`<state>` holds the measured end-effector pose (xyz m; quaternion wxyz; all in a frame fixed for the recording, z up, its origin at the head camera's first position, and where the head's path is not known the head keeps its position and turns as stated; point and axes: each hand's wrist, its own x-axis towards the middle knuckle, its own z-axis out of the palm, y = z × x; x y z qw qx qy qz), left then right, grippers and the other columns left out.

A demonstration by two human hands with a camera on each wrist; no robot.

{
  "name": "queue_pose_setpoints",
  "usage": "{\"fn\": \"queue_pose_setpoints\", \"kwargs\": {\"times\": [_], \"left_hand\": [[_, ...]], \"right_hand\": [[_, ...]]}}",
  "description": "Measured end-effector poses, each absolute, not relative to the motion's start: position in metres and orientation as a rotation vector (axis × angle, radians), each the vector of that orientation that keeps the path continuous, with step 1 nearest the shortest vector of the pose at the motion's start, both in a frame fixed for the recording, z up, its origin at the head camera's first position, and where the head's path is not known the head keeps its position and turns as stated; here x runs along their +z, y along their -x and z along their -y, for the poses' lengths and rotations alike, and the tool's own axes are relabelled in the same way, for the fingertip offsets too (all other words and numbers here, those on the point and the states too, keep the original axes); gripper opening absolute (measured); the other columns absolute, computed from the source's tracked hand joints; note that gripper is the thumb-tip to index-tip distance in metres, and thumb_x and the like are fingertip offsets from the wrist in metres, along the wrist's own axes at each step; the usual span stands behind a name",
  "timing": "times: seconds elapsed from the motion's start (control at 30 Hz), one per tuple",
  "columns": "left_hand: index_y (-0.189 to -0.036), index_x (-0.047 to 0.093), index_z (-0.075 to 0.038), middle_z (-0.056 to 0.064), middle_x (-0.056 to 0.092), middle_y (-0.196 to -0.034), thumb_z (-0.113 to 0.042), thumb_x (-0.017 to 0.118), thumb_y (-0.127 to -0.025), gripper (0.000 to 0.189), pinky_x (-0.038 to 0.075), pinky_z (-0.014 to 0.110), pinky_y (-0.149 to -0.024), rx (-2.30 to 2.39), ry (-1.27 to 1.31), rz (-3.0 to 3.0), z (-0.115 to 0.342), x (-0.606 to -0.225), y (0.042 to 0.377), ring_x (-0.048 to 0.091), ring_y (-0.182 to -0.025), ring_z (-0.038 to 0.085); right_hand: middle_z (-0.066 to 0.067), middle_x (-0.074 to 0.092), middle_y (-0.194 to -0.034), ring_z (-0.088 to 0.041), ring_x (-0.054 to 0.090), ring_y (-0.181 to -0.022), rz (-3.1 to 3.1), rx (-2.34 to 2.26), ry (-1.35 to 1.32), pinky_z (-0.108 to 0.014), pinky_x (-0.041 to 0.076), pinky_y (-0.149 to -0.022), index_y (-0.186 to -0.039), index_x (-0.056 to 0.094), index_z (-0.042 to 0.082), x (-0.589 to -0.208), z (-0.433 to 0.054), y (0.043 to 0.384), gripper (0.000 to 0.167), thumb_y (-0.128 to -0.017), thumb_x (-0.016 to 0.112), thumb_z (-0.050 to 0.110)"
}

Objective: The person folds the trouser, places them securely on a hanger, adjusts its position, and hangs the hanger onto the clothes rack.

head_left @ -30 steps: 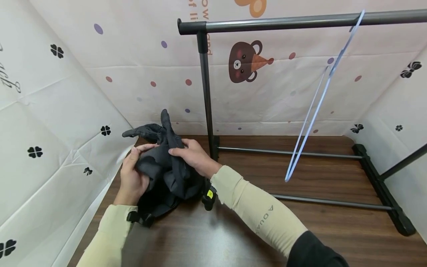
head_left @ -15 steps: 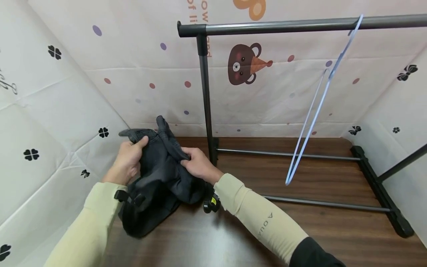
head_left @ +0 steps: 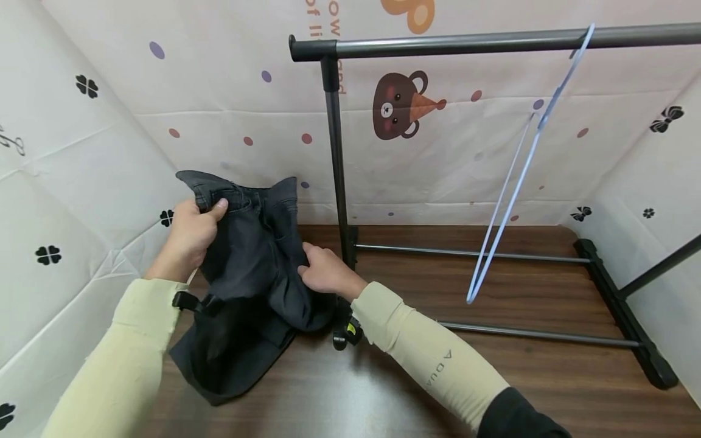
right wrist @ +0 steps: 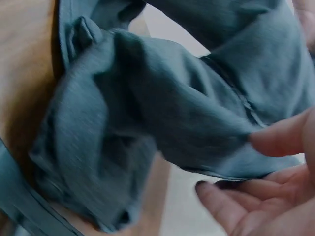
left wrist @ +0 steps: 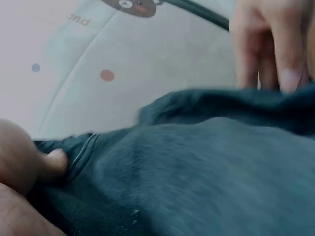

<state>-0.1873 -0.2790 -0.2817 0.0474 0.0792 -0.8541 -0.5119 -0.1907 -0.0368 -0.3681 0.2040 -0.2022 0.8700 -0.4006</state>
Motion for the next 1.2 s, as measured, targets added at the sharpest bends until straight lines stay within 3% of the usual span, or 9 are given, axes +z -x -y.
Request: {"fn": "queue_pose_setpoints", "kwargs": {"times": [0.13,0.2,0.3,0.37,0.6,0.83,0.93,1.03,1.2], "left_hand": [[-0.134,0.062,0.004,-0.007,0.063,-0.102,-0.037,0.052,-0.109,0.048,0.049,0.017,-0.075,-1.323,-0.09,2.712,0.287,-0.278,0.184,0.059,-0.082,0.001],[-0.125,0.067,0.002,-0.003,0.062,-0.1,-0.035,0.053,-0.109,0.043,0.048,0.018,-0.072,-1.212,-0.047,2.754,0.292,-0.275,0.183,0.057,-0.081,0.004],[-0.107,0.067,0.004,0.0,0.059,-0.084,-0.031,0.055,-0.109,0.037,0.048,0.022,-0.066,-1.118,0.032,2.811,0.297,-0.27,0.18,0.055,-0.074,0.008],[-0.097,0.063,0.004,-0.001,0.052,-0.075,-0.028,0.056,-0.109,0.034,0.046,0.025,-0.064,-1.069,0.109,2.858,0.299,-0.265,0.178,0.053,-0.07,0.011],[-0.095,0.069,0.0,0.009,0.063,-0.078,-0.016,0.06,-0.106,0.022,0.045,0.028,-0.064,-0.858,0.394,2.977,0.289,-0.259,0.166,0.055,-0.069,0.015],[-0.096,0.077,-0.008,0.005,0.075,-0.083,-0.003,0.068,-0.099,0.01,0.047,0.028,-0.067,-0.664,0.733,2.867,0.268,-0.262,0.151,0.058,-0.071,0.013],[-0.099,0.078,-0.012,0.0,0.076,-0.085,-0.001,0.067,-0.098,0.015,0.05,0.03,-0.07,-0.632,0.862,2.833,0.258,-0.263,0.145,0.061,-0.074,0.01],[-0.1,0.076,-0.015,-0.006,0.068,-0.077,0.001,0.064,-0.098,0.02,0.048,0.028,-0.069,-0.614,0.922,2.847,0.251,-0.265,0.14,0.057,-0.071,0.008],[-0.099,0.073,-0.016,-0.008,0.052,-0.066,0.002,0.062,-0.098,0.021,0.041,0.026,-0.065,-0.58,0.863,2.881,0.248,-0.271,0.132,0.048,-0.062,0.008]], "right_hand": [[-0.016,0.053,-0.156,-0.021,0.066,-0.125,-2.499,-0.904,0.628,-0.035,0.053,-0.104,-0.163,0.031,0.005,-0.354,0.03,0.19,0.06,-0.11,0.051,0.025],[-0.018,0.067,-0.136,-0.021,0.071,-0.102,-2.5,-0.834,0.69,-0.033,0.055,-0.092,-0.159,0.038,0.002,-0.348,0.027,0.19,0.056,-0.11,0.051,0.024],[-0.016,0.071,-0.105,-0.018,0.067,-0.076,-2.496,-0.747,0.797,-0.03,0.052,-0.077,-0.15,0.052,0.001,-0.339,0.023,0.19,0.046,-0.11,0.052,0.024],[-0.014,0.071,-0.099,-0.015,0.063,-0.069,-2.491,-0.726,0.869,-0.029,0.051,-0.071,-0.145,0.058,0.002,-0.333,0.021,0.188,0.042,-0.11,0.053,0.024],[-0.006,0.067,-0.142,-0.014,0.068,-0.121,-2.567,-0.955,1.068,-0.033,0.057,-0.102,-0.148,0.057,0.009,-0.304,0.024,0.172,0.043,-0.108,0.058,0.025],[-0.005,0.036,-0.169,-0.018,0.036,-0.156,-2.782,-1.194,1.272,-0.037,0.034,-0.127,-0.163,0.03,0.013,-0.286,0.025,0.168,0.074,-0.102,0.069,0.029],[-0.005,0.031,-0.17,-0.016,0.031,-0.158,-2.741,-1.198,1.318,-0.035,0.03,-0.129,-0.166,0.023,0.015,-0.282,0.027,0.172,0.084,-0.099,0.074,0.025],[-0.004,0.04,-0.166,-0.016,0.041,-0.151,-2.665,-1.186,1.305,-0.035,0.036,-0.125,-0.163,0.031,0.016,-0.279,0.03,0.176,0.083,-0.095,0.078,0.018],[-0.001,0.067,-0.133,-0.017,0.061,-0.117,-2.622,-1.111,1.265,-0.036,0.05,-0.107,-0.136,0.061,0.017,-0.281,0.03,0.18,0.047,-0.093,0.08,0.015]]}}
